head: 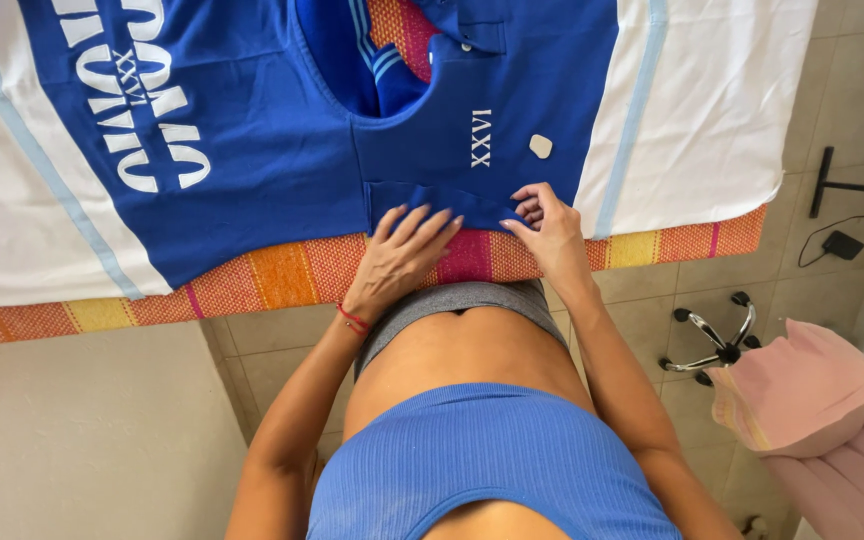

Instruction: Marking and cutting a blue and white jersey with scissors on a work table

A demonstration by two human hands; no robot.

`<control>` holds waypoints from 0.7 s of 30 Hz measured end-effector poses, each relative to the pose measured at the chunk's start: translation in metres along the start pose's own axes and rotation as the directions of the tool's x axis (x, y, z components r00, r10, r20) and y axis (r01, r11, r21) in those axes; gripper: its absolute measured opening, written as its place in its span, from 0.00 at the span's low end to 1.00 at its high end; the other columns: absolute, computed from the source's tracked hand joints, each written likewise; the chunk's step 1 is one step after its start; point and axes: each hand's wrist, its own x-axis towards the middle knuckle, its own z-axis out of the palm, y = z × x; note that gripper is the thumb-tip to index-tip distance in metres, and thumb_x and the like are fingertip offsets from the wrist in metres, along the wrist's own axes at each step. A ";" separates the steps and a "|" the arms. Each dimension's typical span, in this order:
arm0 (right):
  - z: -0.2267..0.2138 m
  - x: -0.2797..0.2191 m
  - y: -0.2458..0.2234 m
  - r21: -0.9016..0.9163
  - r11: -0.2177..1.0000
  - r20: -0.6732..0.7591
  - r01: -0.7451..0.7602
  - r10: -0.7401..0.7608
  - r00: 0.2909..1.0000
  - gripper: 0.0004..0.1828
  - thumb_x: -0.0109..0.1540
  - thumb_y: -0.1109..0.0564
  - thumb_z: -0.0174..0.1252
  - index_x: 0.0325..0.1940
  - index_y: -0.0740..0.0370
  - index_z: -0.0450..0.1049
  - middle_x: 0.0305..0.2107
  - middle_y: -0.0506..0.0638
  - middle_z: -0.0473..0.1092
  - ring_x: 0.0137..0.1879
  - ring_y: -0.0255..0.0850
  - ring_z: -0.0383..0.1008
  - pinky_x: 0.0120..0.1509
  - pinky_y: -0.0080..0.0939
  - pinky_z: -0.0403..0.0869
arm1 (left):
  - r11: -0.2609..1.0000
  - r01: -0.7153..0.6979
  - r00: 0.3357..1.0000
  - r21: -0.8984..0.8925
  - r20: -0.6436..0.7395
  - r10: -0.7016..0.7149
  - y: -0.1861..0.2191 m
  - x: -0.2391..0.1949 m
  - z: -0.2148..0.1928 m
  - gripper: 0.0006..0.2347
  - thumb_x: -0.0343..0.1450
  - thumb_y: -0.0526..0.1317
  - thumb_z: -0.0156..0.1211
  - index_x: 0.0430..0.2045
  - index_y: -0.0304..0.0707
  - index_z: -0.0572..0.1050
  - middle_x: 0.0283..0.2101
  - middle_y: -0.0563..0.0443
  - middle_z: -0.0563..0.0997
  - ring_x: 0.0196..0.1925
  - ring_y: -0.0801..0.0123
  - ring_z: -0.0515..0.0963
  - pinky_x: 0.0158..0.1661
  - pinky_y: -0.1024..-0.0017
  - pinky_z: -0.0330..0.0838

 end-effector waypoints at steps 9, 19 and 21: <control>-0.023 -0.010 0.002 0.130 0.991 0.068 -0.016 0.007 0.998 0.30 0.60 0.70 0.73 0.64 0.62 0.72 0.41 0.60 0.78 0.43 0.47 0.84 0.48 0.41 0.85 | 0.993 -0.034 0.978 -0.115 0.199 0.056 0.019 0.019 0.012 0.25 0.84 0.55 0.43 0.79 0.55 0.62 0.83 0.57 0.59 0.85 0.58 0.55 0.80 0.39 0.40; -0.029 -0.017 0.001 0.052 0.998 0.059 -0.033 0.030 0.998 0.29 0.61 0.71 0.71 0.64 0.62 0.71 0.40 0.59 0.74 0.41 0.48 0.84 0.46 0.42 0.85 | 0.995 -0.042 0.977 -0.093 0.203 0.060 0.023 0.024 0.012 0.25 0.83 0.57 0.44 0.79 0.65 0.61 0.85 0.54 0.56 0.85 0.48 0.52 0.77 0.28 0.40; -0.030 -0.019 0.001 0.068 0.997 0.068 -0.035 0.030 0.997 0.31 0.60 0.72 0.72 0.65 0.62 0.71 0.41 0.59 0.73 0.42 0.47 0.85 0.46 0.40 0.85 | 0.994 -0.047 0.977 -0.098 0.202 0.066 0.023 0.023 0.014 0.25 0.83 0.57 0.45 0.79 0.66 0.61 0.85 0.54 0.55 0.85 0.47 0.52 0.77 0.28 0.39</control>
